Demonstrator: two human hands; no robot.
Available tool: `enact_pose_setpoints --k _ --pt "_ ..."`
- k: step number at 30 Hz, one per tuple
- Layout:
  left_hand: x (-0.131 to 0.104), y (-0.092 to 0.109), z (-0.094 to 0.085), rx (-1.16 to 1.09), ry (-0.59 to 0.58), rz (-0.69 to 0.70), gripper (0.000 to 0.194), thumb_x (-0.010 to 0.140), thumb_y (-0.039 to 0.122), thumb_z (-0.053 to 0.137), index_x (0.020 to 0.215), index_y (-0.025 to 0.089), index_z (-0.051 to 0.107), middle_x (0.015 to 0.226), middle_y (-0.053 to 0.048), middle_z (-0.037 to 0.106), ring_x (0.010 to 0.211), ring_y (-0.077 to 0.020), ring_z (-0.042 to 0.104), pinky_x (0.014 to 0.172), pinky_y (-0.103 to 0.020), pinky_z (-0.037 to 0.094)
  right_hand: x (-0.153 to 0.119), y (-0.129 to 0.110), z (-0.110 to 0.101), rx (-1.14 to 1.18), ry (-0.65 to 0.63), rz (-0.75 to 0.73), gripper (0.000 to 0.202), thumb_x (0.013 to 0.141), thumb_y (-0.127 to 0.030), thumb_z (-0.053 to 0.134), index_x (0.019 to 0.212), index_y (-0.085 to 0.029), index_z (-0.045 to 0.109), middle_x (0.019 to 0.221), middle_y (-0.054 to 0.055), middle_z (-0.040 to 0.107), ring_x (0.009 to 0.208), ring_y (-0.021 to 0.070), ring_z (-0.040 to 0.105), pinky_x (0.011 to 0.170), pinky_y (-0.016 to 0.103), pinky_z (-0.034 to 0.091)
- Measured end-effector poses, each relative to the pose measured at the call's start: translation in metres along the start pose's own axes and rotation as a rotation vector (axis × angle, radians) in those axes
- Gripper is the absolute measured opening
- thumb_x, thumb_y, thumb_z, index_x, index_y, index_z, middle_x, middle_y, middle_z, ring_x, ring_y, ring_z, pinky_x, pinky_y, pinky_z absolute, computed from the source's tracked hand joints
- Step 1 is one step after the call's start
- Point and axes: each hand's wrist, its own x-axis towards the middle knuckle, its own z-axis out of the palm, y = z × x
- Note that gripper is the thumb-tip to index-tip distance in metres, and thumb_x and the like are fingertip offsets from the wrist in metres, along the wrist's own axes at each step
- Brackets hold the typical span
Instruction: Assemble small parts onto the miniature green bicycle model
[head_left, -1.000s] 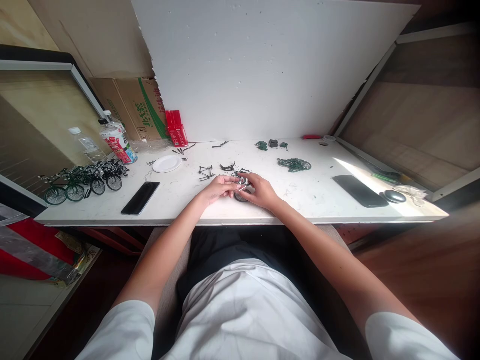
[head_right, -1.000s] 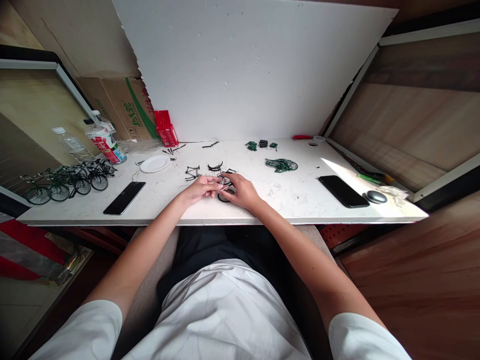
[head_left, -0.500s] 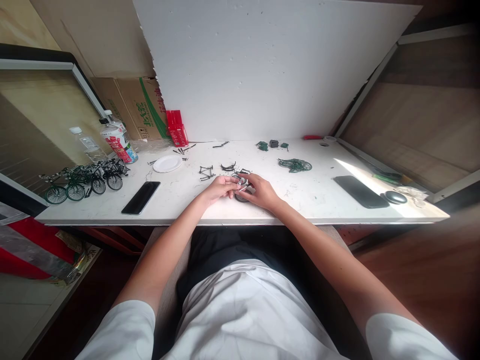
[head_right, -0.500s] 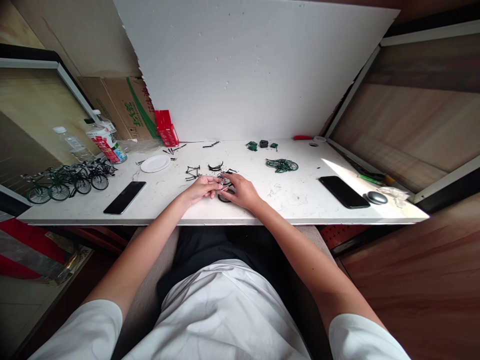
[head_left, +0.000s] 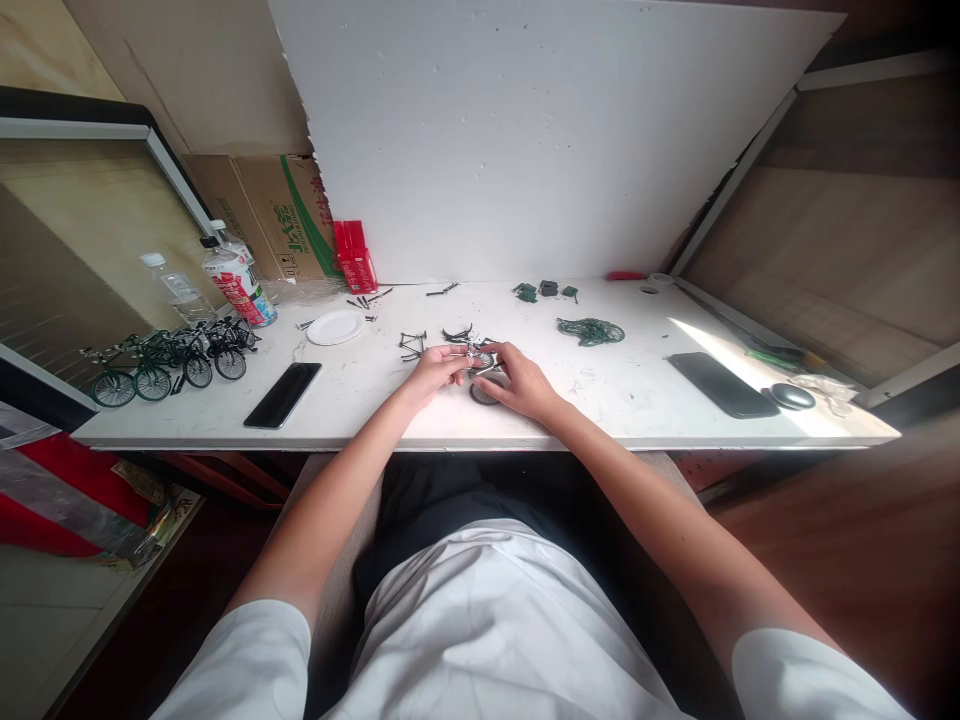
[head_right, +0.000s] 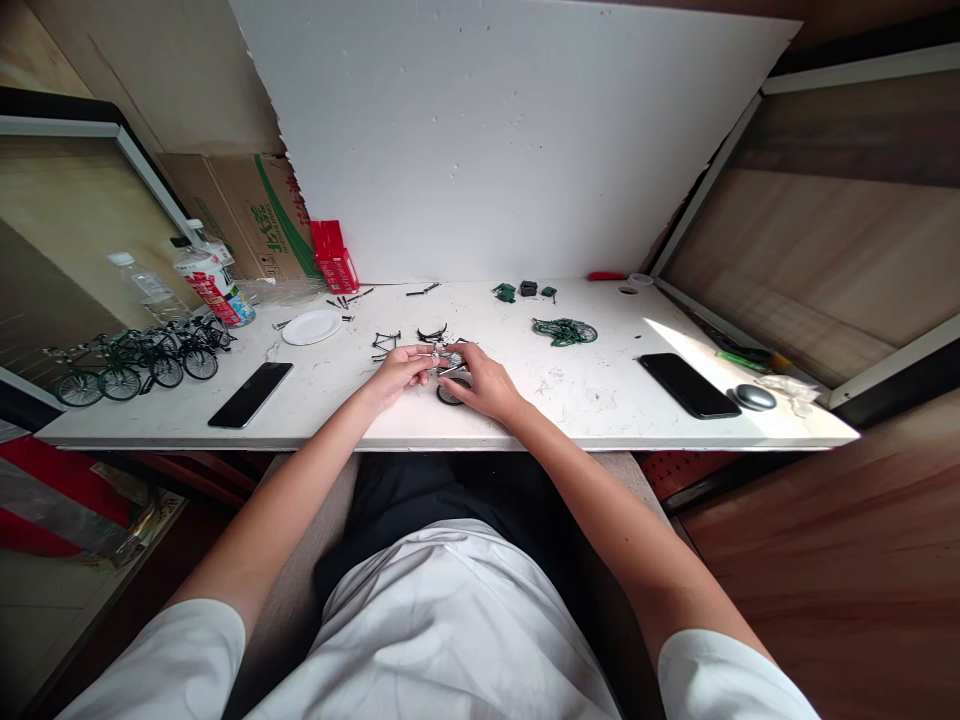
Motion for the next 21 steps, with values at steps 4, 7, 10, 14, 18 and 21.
enact_pose_setpoints --k 4,7,10,14,18,21 --pt "0.002 -0.001 0.000 -0.027 0.027 0.004 0.049 0.077 0.039 0.096 0.115 0.015 0.077 0.106 -0.011 0.085 0.059 -0.0071 0.059 0.056 -0.026 0.032 0.000 0.001 -0.001 -0.031 -0.006 -0.030 0.040 0.115 -0.049 0.047 0.143 -0.023 0.060 0.130 0.015 0.068 0.102 0.0297 0.071 0.086 0.045 0.061" --pt "0.001 0.000 0.001 -0.027 0.026 0.008 0.053 0.072 0.039 0.100 0.113 0.015 0.077 0.104 -0.010 0.084 0.060 -0.0074 0.061 0.056 -0.026 0.031 0.001 0.002 -0.001 -0.044 0.017 -0.012 0.042 0.118 -0.042 0.034 0.141 -0.022 0.063 0.120 0.014 0.063 0.096 0.0286 0.069 0.084 0.045 0.061" --pt "0.000 0.001 0.002 -0.018 0.023 -0.007 0.057 0.071 0.041 0.102 0.115 0.015 0.077 0.109 -0.012 0.084 0.062 -0.0075 0.063 0.057 -0.026 0.032 0.002 0.004 0.001 -0.064 0.061 0.028 0.042 0.118 -0.038 0.033 0.141 -0.021 0.064 0.118 0.014 0.061 0.092 0.0285 0.068 0.079 0.045 0.060" --pt "-0.001 0.001 0.001 -0.019 0.028 -0.016 0.061 0.072 0.043 0.103 0.119 0.015 0.076 0.114 -0.013 0.085 0.065 -0.0080 0.065 0.059 -0.026 0.034 0.003 0.007 0.004 -0.071 0.090 0.032 0.044 0.118 -0.038 0.035 0.149 -0.023 0.062 0.119 0.013 0.061 0.092 0.0280 0.069 0.078 0.043 0.061" --pt "0.000 0.000 0.001 -0.027 0.029 -0.010 0.062 0.070 0.041 0.104 0.119 0.015 0.077 0.113 -0.012 0.085 0.067 -0.0084 0.066 0.060 -0.026 0.034 0.002 0.009 0.004 -0.076 0.076 0.011 0.044 0.118 -0.033 0.036 0.153 -0.025 0.062 0.123 0.014 0.061 0.096 0.0276 0.070 0.077 0.041 0.061" --pt "0.000 0.000 0.001 -0.026 0.030 -0.008 0.061 0.070 0.043 0.104 0.117 0.015 0.078 0.111 -0.012 0.085 0.068 -0.0092 0.067 0.060 -0.026 0.035 0.002 0.012 0.005 -0.088 0.065 0.002 0.044 0.117 -0.028 0.038 0.153 -0.026 0.062 0.127 0.014 0.062 0.098 0.0269 0.070 0.075 0.039 0.060"
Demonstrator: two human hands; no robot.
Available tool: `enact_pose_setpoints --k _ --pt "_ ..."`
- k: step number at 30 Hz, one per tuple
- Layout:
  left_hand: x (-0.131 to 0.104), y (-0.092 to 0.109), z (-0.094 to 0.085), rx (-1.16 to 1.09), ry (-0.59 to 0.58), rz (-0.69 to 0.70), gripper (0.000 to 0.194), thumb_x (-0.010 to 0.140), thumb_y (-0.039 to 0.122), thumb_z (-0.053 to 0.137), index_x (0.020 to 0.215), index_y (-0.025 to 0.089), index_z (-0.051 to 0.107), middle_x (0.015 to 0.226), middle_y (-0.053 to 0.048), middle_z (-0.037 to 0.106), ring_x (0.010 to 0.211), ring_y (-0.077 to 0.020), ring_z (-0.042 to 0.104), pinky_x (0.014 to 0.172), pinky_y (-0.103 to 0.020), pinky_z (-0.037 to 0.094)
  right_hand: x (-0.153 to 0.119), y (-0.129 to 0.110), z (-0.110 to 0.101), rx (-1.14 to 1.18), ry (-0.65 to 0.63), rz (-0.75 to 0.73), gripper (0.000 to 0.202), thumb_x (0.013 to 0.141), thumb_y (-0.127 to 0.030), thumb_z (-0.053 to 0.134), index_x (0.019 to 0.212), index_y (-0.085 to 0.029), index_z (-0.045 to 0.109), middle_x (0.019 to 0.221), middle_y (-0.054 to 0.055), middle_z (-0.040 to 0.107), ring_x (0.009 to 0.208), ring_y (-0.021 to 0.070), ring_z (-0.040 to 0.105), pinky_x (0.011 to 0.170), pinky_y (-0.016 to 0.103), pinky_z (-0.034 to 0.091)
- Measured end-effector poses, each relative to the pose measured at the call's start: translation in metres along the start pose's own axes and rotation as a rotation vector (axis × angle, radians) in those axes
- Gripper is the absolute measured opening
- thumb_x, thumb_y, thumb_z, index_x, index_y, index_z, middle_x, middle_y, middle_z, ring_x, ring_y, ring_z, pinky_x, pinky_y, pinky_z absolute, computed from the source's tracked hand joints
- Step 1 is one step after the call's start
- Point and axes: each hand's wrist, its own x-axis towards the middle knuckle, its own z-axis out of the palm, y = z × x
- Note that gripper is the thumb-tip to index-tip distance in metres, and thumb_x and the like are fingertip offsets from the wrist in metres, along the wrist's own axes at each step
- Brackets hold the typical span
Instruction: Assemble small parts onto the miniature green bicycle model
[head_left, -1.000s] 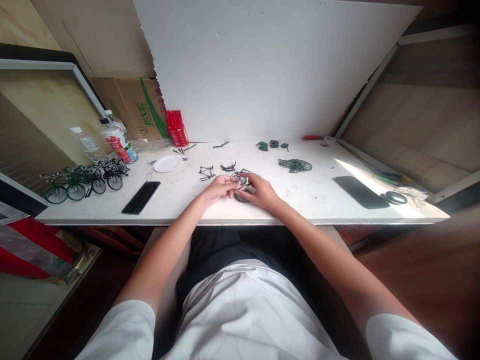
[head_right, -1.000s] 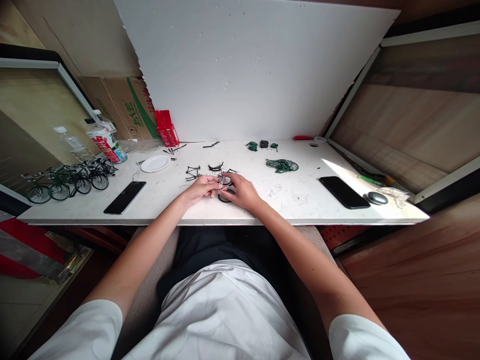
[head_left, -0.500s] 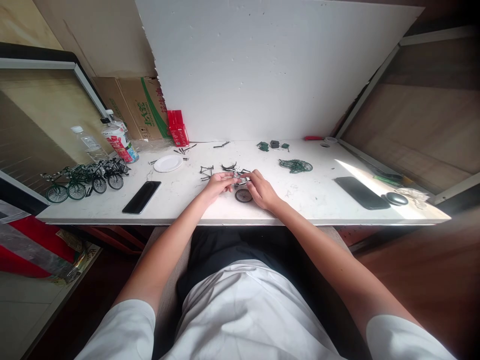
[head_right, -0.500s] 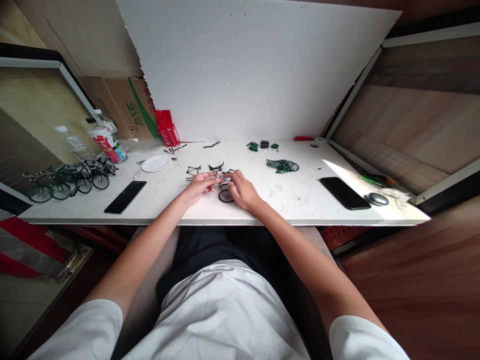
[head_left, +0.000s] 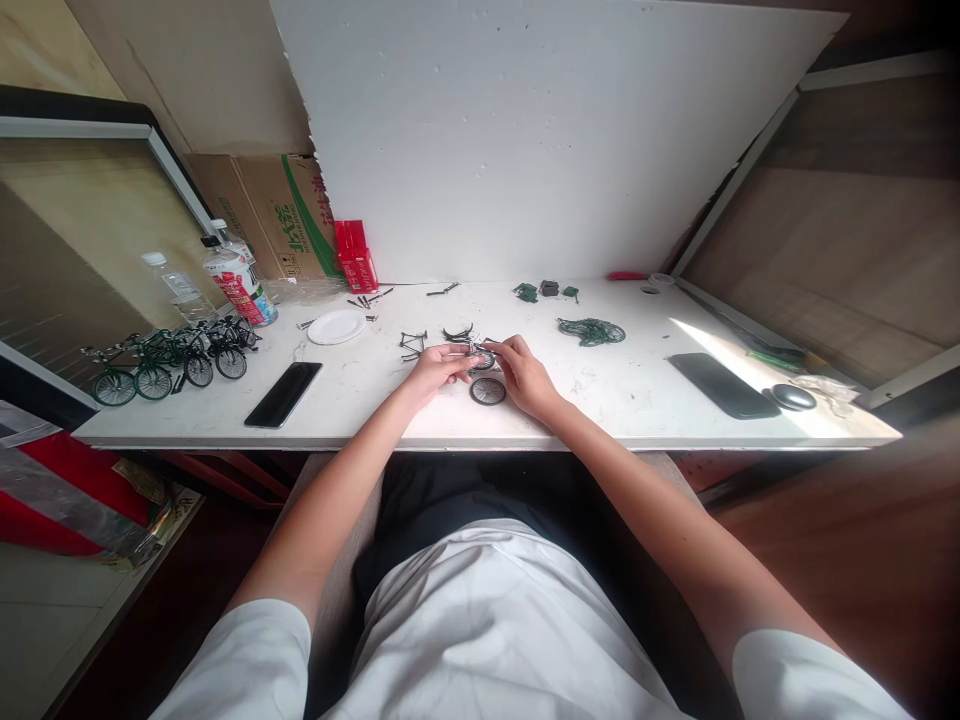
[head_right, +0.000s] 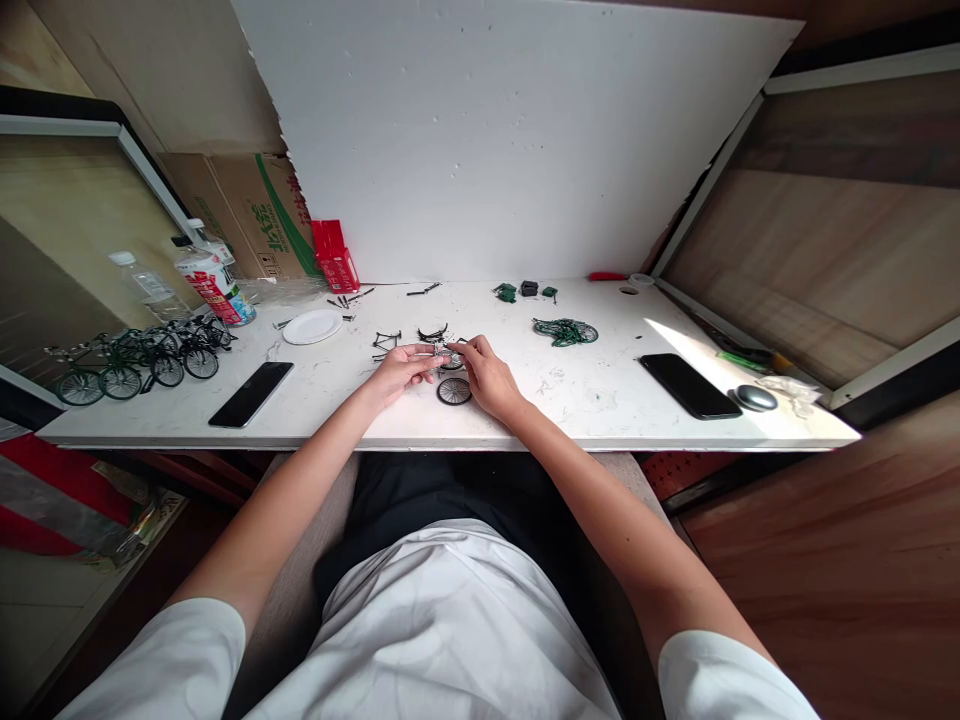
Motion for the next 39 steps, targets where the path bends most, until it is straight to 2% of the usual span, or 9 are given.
enact_pose_setpoints --k 12,22,32,39 --pt "-0.001 0.001 0.000 -0.043 -0.002 -0.007 0.064 0.069 0.042 0.104 0.119 0.015 0.075 0.118 -0.014 0.085 0.069 -0.0099 0.073 0.061 -0.025 0.035 0.000 -0.005 -0.002 -0.002 0.034 0.003 0.039 0.118 -0.034 0.040 0.143 -0.024 0.068 0.115 0.012 0.062 0.092 0.0259 0.069 0.076 0.039 0.059" --pt "0.002 -0.002 -0.001 -0.046 0.025 -0.017 0.060 0.069 0.037 0.104 0.116 0.014 0.075 0.102 -0.012 0.084 0.071 -0.0145 0.077 0.056 -0.024 0.033 0.003 -0.009 -0.006 0.060 0.085 -0.055 0.041 0.119 -0.048 0.042 0.132 -0.027 0.075 0.111 0.012 0.069 0.084 0.0245 0.068 0.079 0.041 0.061" --pt "0.000 -0.003 0.000 -0.010 0.019 -0.019 0.060 0.069 0.038 0.105 0.116 0.014 0.076 0.100 -0.012 0.084 0.073 -0.0164 0.079 0.057 -0.024 0.034 0.003 -0.008 -0.004 0.057 0.114 -0.056 0.044 0.118 -0.051 0.042 0.129 -0.026 0.077 0.108 0.012 0.070 0.086 0.0257 0.069 0.077 0.042 0.060" --pt "0.000 -0.002 0.001 0.004 0.017 -0.024 0.061 0.069 0.040 0.105 0.116 0.014 0.076 0.093 -0.010 0.084 0.072 -0.0166 0.079 0.058 -0.025 0.035 0.003 -0.007 -0.004 0.044 0.118 -0.077 0.040 0.119 -0.046 0.044 0.129 -0.025 0.077 0.108 0.012 0.069 0.089 0.0259 0.070 0.079 0.040 0.060"
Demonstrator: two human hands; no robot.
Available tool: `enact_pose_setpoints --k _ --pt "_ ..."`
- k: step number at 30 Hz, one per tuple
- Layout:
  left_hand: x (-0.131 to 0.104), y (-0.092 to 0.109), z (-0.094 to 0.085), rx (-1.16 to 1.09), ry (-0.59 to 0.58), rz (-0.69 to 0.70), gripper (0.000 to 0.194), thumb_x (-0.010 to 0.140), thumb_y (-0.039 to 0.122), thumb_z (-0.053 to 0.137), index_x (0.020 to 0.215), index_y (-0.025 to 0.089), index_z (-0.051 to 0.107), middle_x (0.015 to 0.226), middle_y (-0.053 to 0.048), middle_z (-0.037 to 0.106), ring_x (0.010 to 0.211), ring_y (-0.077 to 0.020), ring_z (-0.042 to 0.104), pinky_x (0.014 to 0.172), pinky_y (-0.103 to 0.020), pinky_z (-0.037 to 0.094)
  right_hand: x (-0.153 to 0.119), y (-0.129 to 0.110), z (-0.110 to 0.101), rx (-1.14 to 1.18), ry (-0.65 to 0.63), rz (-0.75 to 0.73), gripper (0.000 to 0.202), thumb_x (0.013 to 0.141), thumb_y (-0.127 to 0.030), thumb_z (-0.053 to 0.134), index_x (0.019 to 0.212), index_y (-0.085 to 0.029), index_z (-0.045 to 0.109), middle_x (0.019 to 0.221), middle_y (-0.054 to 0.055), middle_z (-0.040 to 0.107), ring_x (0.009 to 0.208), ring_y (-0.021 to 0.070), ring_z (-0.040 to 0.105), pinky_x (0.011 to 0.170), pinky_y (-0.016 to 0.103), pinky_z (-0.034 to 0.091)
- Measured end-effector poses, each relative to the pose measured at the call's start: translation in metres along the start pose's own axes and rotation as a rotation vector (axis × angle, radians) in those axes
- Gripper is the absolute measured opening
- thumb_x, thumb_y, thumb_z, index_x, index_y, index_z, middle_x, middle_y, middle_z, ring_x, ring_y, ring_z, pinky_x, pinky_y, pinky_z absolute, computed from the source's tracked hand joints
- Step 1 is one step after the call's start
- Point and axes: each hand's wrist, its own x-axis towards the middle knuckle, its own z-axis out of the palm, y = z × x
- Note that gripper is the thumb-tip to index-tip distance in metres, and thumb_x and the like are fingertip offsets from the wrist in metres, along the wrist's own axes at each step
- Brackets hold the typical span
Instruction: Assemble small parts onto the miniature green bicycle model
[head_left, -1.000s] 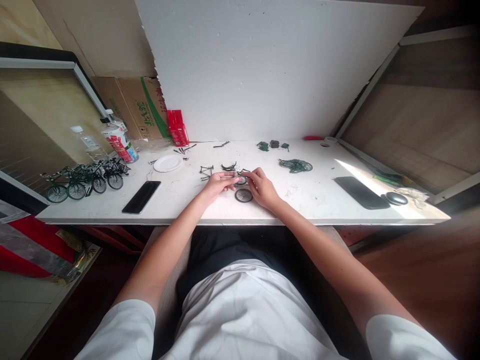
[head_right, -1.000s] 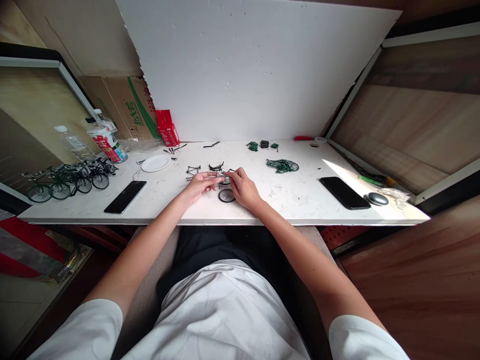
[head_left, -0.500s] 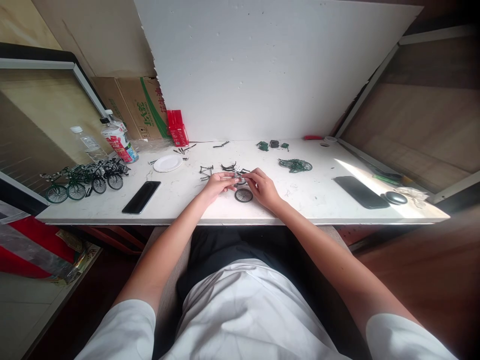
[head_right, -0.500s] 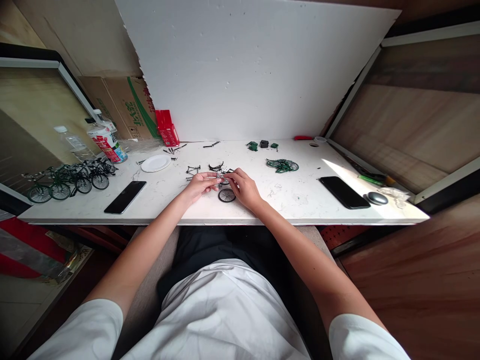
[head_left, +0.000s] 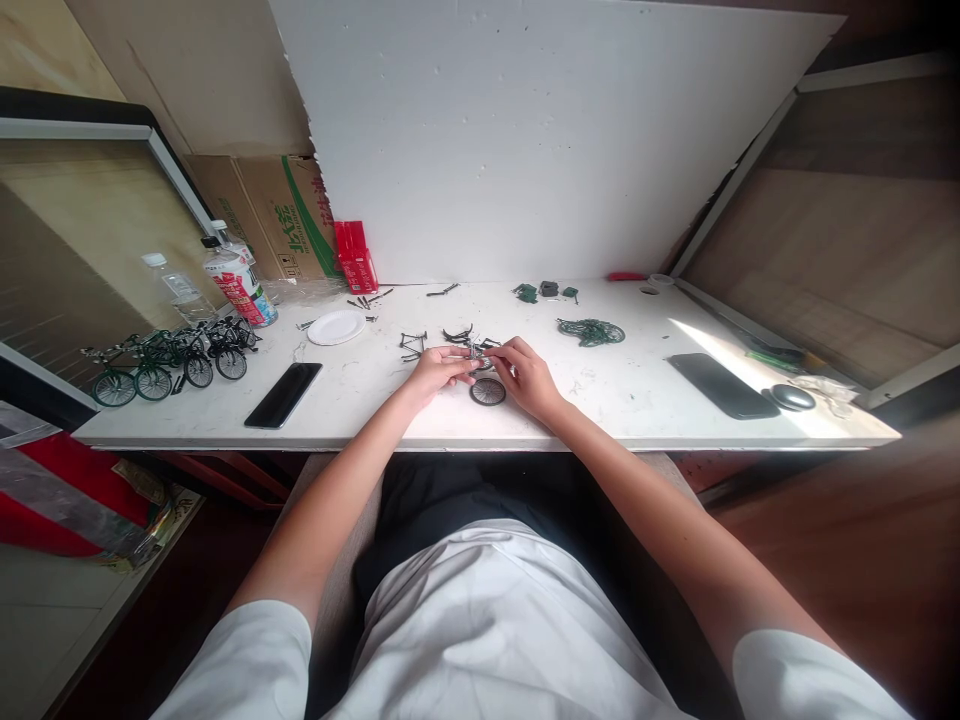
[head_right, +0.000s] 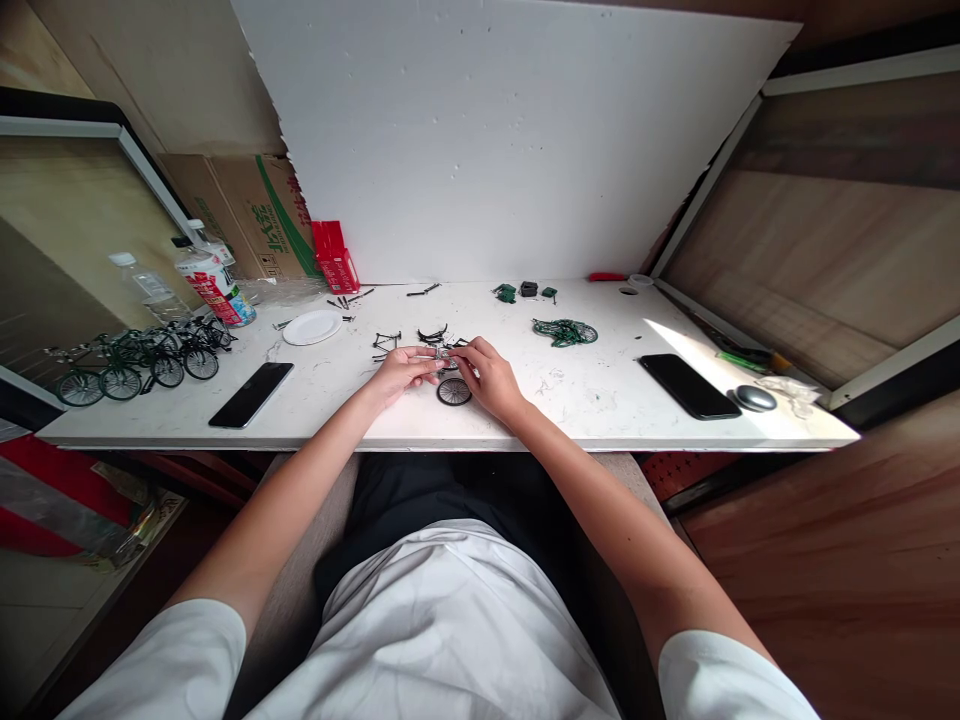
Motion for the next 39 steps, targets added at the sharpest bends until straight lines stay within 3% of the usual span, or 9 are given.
enact_pose_setpoints --k 9,13,18,21,31,39 --pt "0.000 -0.001 -0.001 0.044 -0.011 0.017 0.057 0.072 0.042 0.102 0.116 0.015 0.076 0.102 -0.012 0.086 0.073 -0.0166 0.080 0.058 -0.024 0.035 -0.001 0.012 0.004 0.019 0.018 -0.118 0.028 0.116 -0.031 0.055 0.126 -0.024 0.080 0.105 0.011 0.082 0.099 0.0275 0.075 0.087 0.041 0.063" --pt "0.000 -0.002 -0.001 0.050 -0.005 0.015 0.056 0.072 0.041 0.102 0.115 0.015 0.075 0.107 -0.013 0.086 0.073 -0.0172 0.081 0.059 -0.024 0.037 -0.002 0.013 0.004 0.007 -0.009 -0.092 0.027 0.115 -0.027 0.056 0.126 -0.025 0.081 0.111 0.010 0.085 0.103 0.0284 0.078 0.089 0.042 0.063" --pt "0.002 -0.005 -0.001 0.049 -0.010 0.034 0.060 0.073 0.046 0.102 0.116 0.015 0.075 0.111 -0.015 0.086 0.078 -0.0203 0.083 0.062 -0.025 0.043 -0.004 0.013 0.005 -0.007 -0.005 0.018 0.025 0.114 -0.030 0.060 0.131 -0.024 0.077 0.119 0.011 0.084 0.104 0.0289 0.080 0.090 0.041 0.064" --pt "0.003 -0.008 -0.001 0.044 -0.038 0.055 0.061 0.072 0.050 0.102 0.112 0.014 0.076 0.115 -0.017 0.086 0.077 -0.0217 0.084 0.061 -0.025 0.044 -0.004 0.015 0.006 0.000 -0.011 0.048 0.021 0.113 -0.031 0.061 0.123 -0.023 0.078 0.114 0.010 0.085 0.101 0.0287 0.081 0.087 0.040 0.063" --pt "0.008 -0.011 0.002 0.087 -0.049 0.108 0.060 0.080 0.053 0.097 0.116 0.009 0.077 0.117 -0.021 0.084 0.075 -0.0242 0.085 0.057 -0.025 0.045 -0.005 0.015 0.007 -0.077 -0.015 0.061 0.020 0.113 -0.034 0.063 0.118 -0.023 0.079 0.109 0.011 0.085 0.093 0.0284 0.080 0.080 0.037 0.060" --pt "0.010 -0.011 0.002 0.131 0.001 0.165 0.056 0.081 0.054 0.095 0.112 0.010 0.081 0.123 -0.022 0.083 0.068 -0.0215 0.082 0.054 -0.025 0.045 -0.005 0.012 0.005 -0.161 -0.040 0.023 0.027 0.115 -0.035 0.061 0.125 -0.024 0.083 0.116 0.010 0.087 0.098 0.0280 0.084 0.082 0.035 0.062"
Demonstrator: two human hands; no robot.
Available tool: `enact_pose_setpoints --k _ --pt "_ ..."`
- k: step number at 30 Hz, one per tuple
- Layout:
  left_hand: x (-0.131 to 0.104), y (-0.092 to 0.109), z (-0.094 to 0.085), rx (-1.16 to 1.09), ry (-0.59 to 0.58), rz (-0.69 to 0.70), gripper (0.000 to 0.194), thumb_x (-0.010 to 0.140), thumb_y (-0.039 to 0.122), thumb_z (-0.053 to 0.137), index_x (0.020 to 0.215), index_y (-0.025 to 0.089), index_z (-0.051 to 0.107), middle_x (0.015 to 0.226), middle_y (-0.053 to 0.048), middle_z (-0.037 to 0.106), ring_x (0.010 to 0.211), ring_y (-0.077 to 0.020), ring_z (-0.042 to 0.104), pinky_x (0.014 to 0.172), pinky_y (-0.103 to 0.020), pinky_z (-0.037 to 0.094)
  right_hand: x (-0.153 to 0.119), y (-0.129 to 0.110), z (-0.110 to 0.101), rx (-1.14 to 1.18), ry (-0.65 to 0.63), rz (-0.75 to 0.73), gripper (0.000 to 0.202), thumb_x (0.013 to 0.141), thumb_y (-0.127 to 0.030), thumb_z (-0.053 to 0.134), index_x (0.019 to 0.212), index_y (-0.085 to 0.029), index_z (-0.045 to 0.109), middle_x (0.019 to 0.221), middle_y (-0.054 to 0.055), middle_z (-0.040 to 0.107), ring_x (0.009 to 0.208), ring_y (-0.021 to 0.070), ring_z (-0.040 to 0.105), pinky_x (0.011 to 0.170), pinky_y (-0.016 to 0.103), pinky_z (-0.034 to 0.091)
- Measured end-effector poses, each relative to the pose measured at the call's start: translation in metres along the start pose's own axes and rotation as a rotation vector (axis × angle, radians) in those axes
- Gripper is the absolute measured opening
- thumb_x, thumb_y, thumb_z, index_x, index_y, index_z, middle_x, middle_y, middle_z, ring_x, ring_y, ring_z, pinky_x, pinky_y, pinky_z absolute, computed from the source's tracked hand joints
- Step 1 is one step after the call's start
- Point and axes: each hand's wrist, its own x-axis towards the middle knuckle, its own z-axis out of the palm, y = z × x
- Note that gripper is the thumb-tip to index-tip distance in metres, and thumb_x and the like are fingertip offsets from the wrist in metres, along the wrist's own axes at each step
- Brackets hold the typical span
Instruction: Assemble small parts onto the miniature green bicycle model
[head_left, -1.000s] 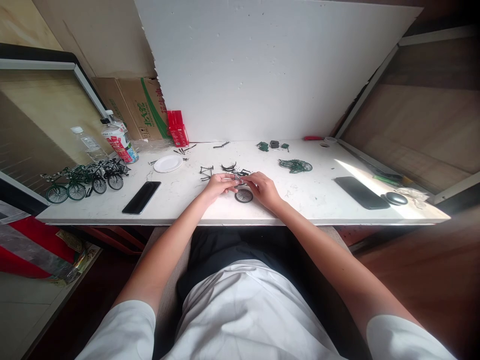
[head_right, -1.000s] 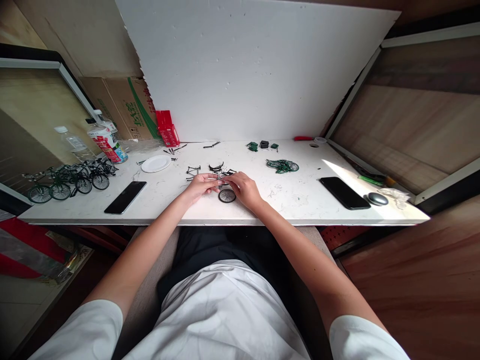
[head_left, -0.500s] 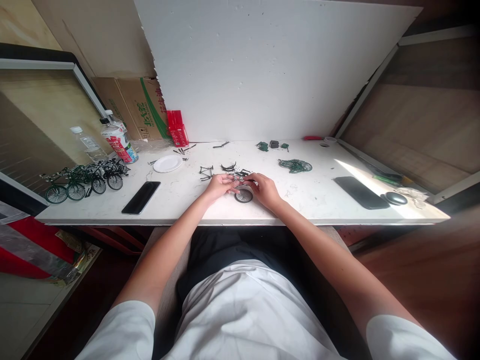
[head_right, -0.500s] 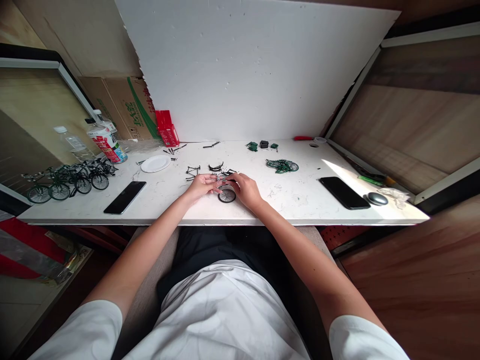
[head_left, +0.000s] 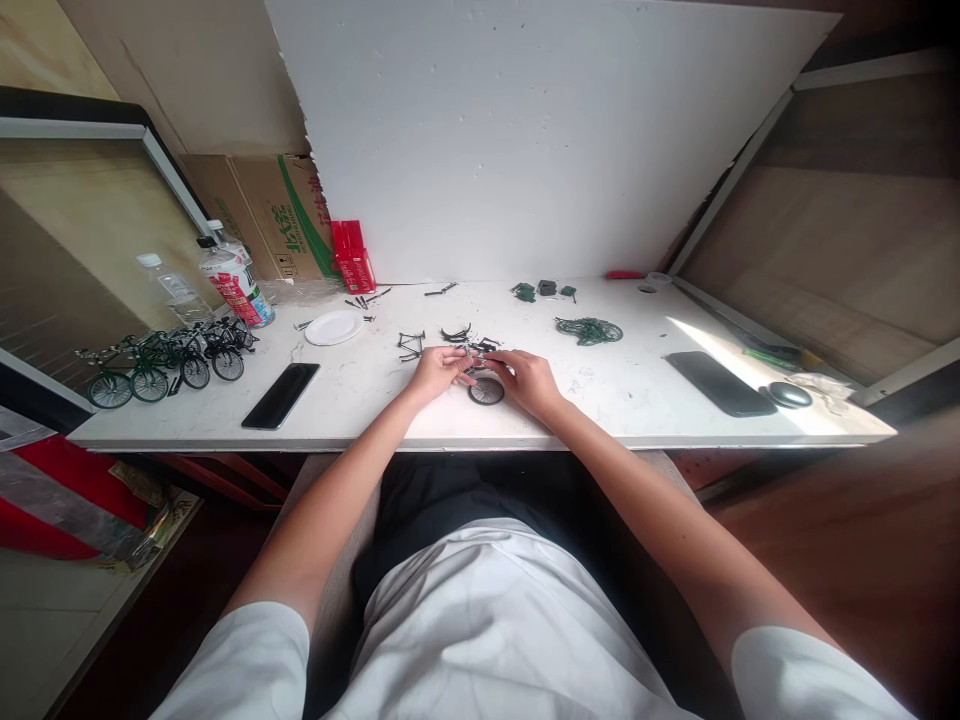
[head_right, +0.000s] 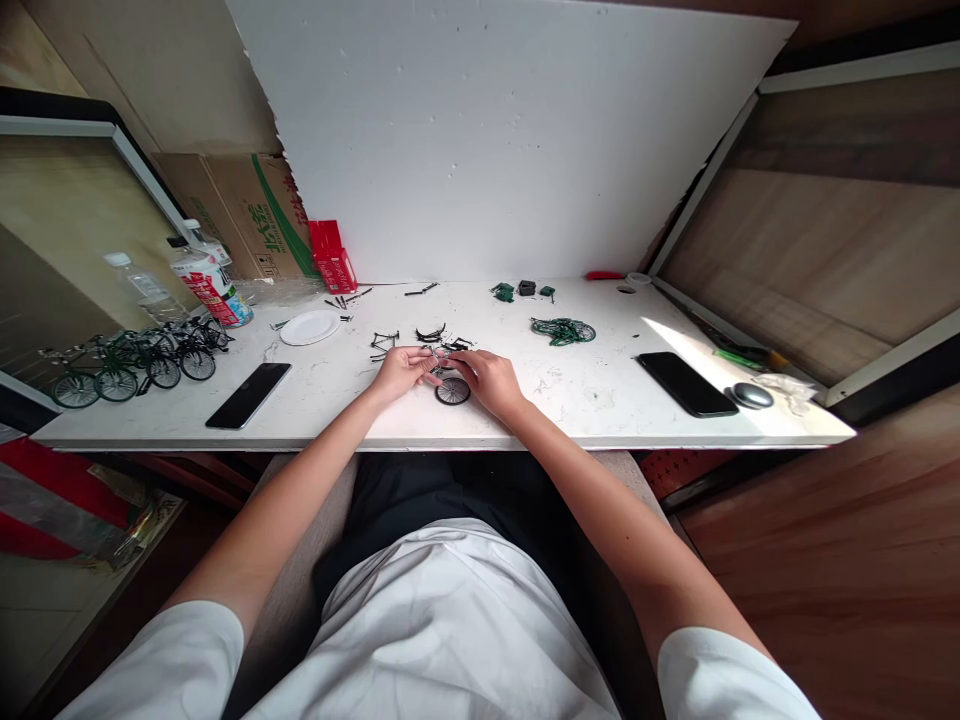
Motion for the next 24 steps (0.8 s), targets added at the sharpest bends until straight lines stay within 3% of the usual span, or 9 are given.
enact_pose_setpoints --k 8,15,18,22,24 --pt "-0.003 0.003 0.003 0.007 0.044 0.118 0.056 0.073 0.061 0.097 0.097 0.012 0.082 0.121 -0.019 0.084 0.055 -0.0155 0.073 0.058 -0.031 0.054 0.000 -0.007 -0.008 -0.141 -0.044 -0.111 0.034 0.118 -0.034 0.054 0.132 -0.020 0.082 0.115 0.012 0.088 0.094 0.0258 0.084 0.075 0.032 0.056" --pt "-0.007 0.007 0.007 0.033 0.093 0.167 0.045 0.076 0.053 0.095 0.092 0.012 0.083 0.107 -0.016 0.087 0.055 -0.0169 0.073 0.059 -0.031 0.056 -0.001 -0.019 -0.013 -0.122 -0.115 -0.003 0.047 0.119 -0.045 0.043 0.109 -0.018 0.081 0.082 0.012 0.081 0.065 0.0236 0.070 0.062 0.033 0.039" --pt "-0.010 0.011 0.009 0.052 0.120 0.178 0.035 0.081 0.045 0.090 0.091 0.012 0.084 0.104 -0.015 0.087 0.056 -0.0165 0.072 0.060 -0.031 0.058 0.002 -0.034 -0.018 0.144 -0.115 0.163 0.053 0.116 -0.058 0.045 0.096 -0.020 0.077 0.071 0.008 0.072 0.058 0.0211 0.059 0.062 0.033 0.037" --pt "-0.014 0.014 0.010 0.086 0.163 0.218 0.022 0.086 0.034 0.082 0.090 0.013 0.085 0.096 -0.012 0.086 0.061 -0.0165 0.073 0.058 -0.028 0.059 0.010 -0.051 -0.028 0.850 -0.263 0.576 0.061 0.103 -0.079 0.058 0.092 -0.021 0.069 0.050 -0.007 0.040 0.044 0.0141 0.037 0.052 0.030 0.034" --pt "-0.015 0.014 0.011 0.097 0.161 0.247 0.020 0.088 0.032 0.079 0.092 0.013 0.086 0.099 -0.012 0.086 0.062 -0.0160 0.074 0.058 -0.028 0.059 0.013 -0.055 -0.032 1.112 -0.326 0.693 0.055 0.097 -0.074 0.071 0.095 -0.019 0.068 0.053 -0.010 0.033 0.046 0.0111 0.028 0.050 0.028 0.027"
